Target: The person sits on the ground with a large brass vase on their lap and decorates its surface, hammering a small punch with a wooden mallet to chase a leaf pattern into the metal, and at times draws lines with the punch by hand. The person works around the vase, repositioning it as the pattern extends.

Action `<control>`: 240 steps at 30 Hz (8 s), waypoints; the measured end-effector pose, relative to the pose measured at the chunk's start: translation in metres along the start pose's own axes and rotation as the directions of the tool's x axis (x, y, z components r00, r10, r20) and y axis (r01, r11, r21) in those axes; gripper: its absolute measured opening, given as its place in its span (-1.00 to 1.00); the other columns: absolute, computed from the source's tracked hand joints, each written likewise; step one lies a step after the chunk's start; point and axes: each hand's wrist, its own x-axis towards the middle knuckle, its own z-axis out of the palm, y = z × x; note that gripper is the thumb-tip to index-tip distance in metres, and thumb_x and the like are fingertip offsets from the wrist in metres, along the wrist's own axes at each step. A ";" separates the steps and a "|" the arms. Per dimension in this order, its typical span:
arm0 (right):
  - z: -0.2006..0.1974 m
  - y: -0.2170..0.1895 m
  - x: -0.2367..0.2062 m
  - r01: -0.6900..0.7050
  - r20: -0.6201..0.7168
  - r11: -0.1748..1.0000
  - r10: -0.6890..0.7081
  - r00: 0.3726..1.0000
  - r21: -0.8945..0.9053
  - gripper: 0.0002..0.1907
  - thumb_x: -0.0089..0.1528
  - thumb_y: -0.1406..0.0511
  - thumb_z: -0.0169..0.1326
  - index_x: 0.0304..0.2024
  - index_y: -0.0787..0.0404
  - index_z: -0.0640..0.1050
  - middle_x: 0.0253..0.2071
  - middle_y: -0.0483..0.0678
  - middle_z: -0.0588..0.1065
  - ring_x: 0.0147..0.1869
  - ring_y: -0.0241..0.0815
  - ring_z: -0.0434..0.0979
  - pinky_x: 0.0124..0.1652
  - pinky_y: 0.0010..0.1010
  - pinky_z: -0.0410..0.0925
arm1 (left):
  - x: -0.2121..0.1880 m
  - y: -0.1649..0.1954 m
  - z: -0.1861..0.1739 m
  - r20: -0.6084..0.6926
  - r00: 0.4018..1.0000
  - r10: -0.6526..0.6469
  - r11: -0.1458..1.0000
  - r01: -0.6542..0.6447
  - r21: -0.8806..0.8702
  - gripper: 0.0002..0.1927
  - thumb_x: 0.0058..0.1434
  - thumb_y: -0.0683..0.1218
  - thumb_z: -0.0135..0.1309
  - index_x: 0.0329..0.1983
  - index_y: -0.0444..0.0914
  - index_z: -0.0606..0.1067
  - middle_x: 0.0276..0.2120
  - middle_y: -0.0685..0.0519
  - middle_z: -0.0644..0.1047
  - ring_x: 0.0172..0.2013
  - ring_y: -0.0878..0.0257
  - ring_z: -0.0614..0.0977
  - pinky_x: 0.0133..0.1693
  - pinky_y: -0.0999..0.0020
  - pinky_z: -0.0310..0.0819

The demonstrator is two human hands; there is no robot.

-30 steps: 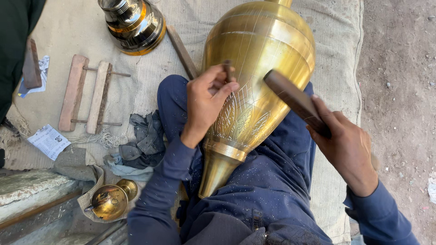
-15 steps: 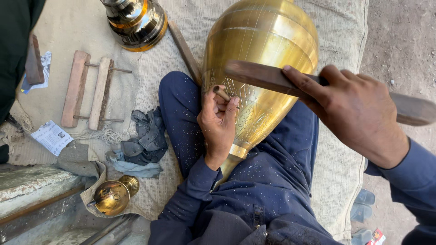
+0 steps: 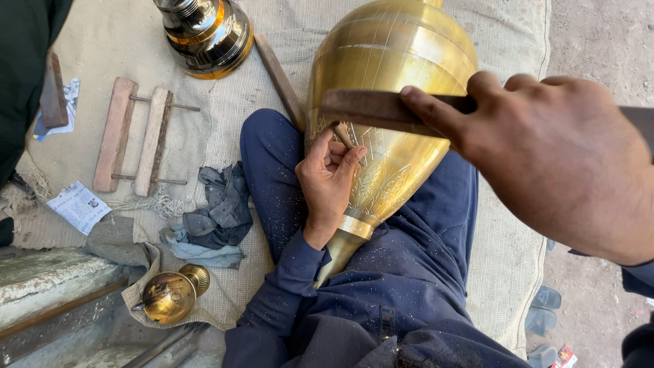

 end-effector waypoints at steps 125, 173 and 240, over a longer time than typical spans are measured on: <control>0.161 -0.175 -0.091 -0.231 0.052 0.113 0.793 0.607 0.966 -0.25 0.19 0.41 0.39 0.41 0.30 0.42 -0.24 0.04 0.50 -0.21 -0.22 0.52 -0.18 -0.40 0.42 | 0.092 0.035 -0.006 0.870 0.480 0.113 0.868 -0.473 0.149 -0.56 0.18 -0.14 0.28 0.16 -0.09 0.57 -0.02 0.04 0.67 -0.13 0.19 0.76 -0.04 0.29 0.65; 0.009 -0.008 -0.020 -0.164 -0.152 0.985 0.154 0.976 -0.054 -0.35 0.31 0.04 0.03 0.49 -0.38 0.33 -0.33 -0.21 0.54 -0.43 -0.43 0.54 -0.47 -0.64 0.39 | 0.004 0.008 0.008 0.019 0.996 0.088 0.989 -0.089 0.117 -0.51 0.36 -0.24 0.23 0.30 -0.40 0.37 -0.31 0.00 0.64 -0.31 0.40 0.66 -0.26 0.51 0.62; 0.103 -0.042 -0.027 -0.319 0.022 0.822 0.351 0.936 0.471 -0.34 0.31 0.03 0.15 0.47 -0.14 0.41 -0.48 -0.15 0.46 -0.64 -0.32 0.39 -0.62 -0.47 0.32 | 0.011 0.017 0.011 0.057 0.996 0.070 0.992 -0.075 0.100 -0.58 0.36 -0.27 0.18 0.23 -0.38 0.35 -0.24 -0.02 0.61 -0.25 0.36 0.67 -0.23 0.52 0.63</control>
